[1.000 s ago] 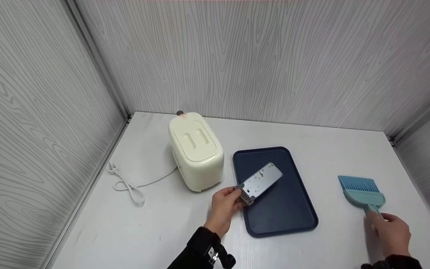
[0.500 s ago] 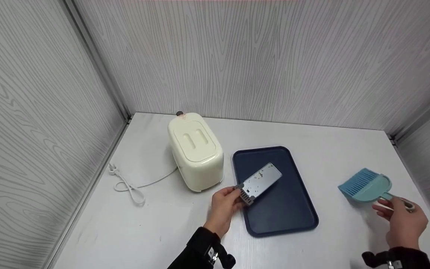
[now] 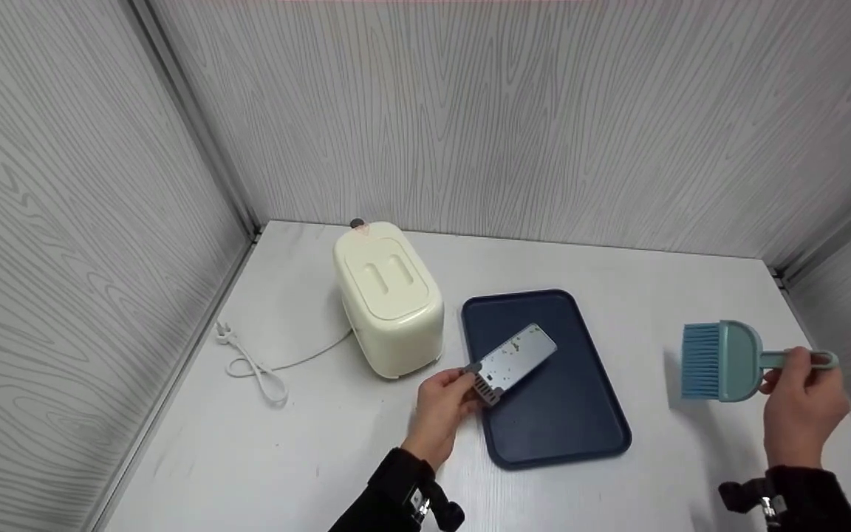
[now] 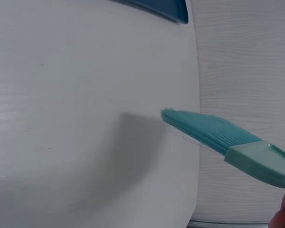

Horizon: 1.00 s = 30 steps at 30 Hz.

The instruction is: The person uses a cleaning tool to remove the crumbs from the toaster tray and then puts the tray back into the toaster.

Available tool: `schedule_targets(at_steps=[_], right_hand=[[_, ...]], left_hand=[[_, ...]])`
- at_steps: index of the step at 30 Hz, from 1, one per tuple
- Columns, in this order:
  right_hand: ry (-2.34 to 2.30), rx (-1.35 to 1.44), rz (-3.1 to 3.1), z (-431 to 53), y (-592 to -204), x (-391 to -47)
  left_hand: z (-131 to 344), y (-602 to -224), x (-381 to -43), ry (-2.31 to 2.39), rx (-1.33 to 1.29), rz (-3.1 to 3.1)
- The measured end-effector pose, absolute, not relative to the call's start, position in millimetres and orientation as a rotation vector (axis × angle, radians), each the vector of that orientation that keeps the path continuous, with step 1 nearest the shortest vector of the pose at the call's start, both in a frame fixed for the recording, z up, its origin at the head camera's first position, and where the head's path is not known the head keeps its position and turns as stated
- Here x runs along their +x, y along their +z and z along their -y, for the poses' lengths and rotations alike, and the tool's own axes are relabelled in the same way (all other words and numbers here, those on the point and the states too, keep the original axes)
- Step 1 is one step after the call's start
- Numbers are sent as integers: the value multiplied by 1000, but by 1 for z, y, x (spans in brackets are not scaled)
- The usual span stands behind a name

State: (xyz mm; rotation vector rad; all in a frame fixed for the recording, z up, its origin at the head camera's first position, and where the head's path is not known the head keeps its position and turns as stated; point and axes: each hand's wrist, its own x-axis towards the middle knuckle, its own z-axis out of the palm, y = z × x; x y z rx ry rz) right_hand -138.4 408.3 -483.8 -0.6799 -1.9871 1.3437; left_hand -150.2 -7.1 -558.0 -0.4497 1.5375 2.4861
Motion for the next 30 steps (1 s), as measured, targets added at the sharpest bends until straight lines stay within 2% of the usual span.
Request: schedule_targets(at_steps=[9, 16, 30], right_hand=[[1360, -389, 2019, -364, -459, -147], [1699, -132, 1883, -317, -444, -154], [2046, 94, 1878, -233, -447, -180]], left_hand=[[5, -556, -149, 2465, -454, -1550], [7, -555, -151, 2436, -443, -1587], [13, -549, -152, 2416, -434, -1608]])
